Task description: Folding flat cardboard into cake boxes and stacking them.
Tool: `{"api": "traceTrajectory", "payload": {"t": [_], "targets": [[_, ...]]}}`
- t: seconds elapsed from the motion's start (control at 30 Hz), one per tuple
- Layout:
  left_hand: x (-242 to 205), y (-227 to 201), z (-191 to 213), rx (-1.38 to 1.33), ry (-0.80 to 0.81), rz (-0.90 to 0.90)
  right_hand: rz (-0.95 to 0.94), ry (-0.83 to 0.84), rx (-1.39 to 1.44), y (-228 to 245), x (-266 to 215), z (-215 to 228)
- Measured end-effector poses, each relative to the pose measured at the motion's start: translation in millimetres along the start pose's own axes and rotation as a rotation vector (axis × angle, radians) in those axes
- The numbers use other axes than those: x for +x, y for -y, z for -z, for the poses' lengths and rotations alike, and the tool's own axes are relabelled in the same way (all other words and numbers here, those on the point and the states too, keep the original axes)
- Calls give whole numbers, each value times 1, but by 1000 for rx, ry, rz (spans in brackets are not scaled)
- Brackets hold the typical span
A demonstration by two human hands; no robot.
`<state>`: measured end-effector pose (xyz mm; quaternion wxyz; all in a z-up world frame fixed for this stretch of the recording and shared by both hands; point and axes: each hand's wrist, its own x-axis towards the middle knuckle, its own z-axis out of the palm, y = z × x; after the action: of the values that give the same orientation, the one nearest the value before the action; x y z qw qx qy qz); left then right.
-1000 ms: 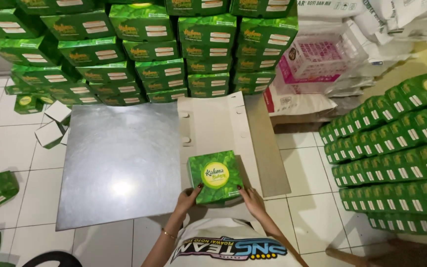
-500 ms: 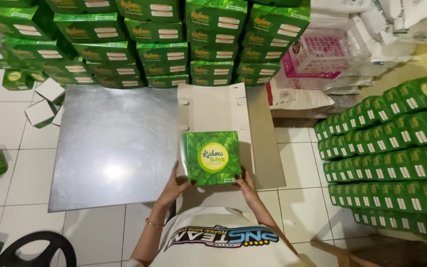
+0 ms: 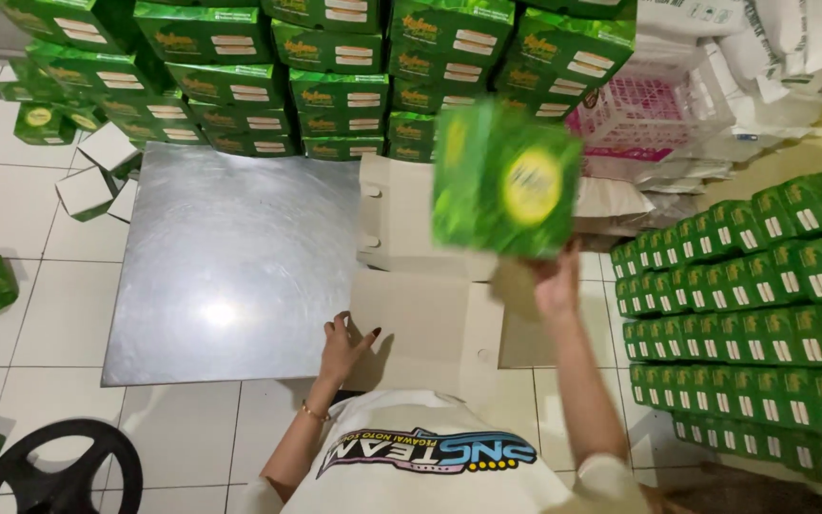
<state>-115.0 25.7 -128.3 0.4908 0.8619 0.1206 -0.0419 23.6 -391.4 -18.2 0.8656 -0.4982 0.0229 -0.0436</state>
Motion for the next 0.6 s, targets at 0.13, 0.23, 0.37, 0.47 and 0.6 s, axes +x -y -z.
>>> {"api": "traceTrajectory", "payload": {"t": [0.13, 0.23, 0.37, 0.47, 0.6], "targets": [[7, 21, -2, 179, -14, 41, -14, 80, 37, 96, 75, -61], [5, 16, 6, 279, 60, 121, 65, 152, -1, 123, 148, -67], [6, 28, 4, 307, 76, 140, 169, 185, 10, 183, 222, -108], [14, 42, -1, 291, 12, 83, 118, 387, -20, 214, 291, -119], [10, 24, 11, 290, 32, 92, 58, 264, -94, 210, 411, -76]]}}
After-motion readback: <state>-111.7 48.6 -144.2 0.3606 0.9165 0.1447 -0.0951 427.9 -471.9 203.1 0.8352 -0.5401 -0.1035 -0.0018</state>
